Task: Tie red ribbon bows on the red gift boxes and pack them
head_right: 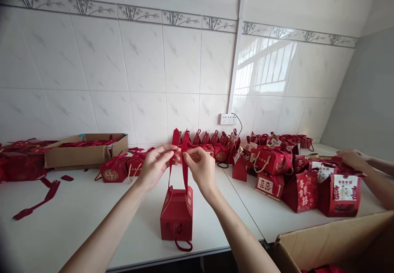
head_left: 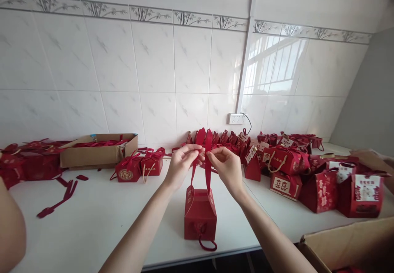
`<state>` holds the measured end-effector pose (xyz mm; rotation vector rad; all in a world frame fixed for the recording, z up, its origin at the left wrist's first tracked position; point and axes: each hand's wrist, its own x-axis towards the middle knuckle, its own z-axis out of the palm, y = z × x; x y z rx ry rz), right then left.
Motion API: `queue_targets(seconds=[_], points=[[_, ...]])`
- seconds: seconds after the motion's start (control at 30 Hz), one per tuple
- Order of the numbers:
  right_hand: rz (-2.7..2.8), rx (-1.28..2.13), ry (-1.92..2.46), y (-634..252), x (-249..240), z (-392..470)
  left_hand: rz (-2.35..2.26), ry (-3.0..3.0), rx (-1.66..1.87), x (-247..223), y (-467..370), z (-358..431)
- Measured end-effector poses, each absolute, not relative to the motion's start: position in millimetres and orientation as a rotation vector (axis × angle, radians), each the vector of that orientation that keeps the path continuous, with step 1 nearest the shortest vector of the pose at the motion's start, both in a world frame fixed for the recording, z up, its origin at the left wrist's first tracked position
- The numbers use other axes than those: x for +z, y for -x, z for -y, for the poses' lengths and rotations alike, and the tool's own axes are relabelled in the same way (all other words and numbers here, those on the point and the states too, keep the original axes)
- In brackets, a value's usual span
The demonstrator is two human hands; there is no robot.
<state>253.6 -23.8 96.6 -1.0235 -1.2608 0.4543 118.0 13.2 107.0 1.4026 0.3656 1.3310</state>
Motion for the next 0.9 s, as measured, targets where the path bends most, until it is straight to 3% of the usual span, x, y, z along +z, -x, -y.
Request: queue_targets(seconds=[0.43, 0.7, 0.8, 0.9], points=[[1.623, -0.230, 0.797, -254, 97, 25, -0.546, -1.660, 1.251, 109, -120, 0], [1.130, 0.463, 0.814, -251, 103, 23, -0.533, -1.748, 1.227, 111, -117, 3], [1.191, 0.819, 0.805, -255, 106, 20, -0.496, -1.669, 1.203, 108, -118, 1], [1.292, 0.815, 0.757, -260, 105, 22, -0.440, -1.519, 1.230, 104, -120, -3]])
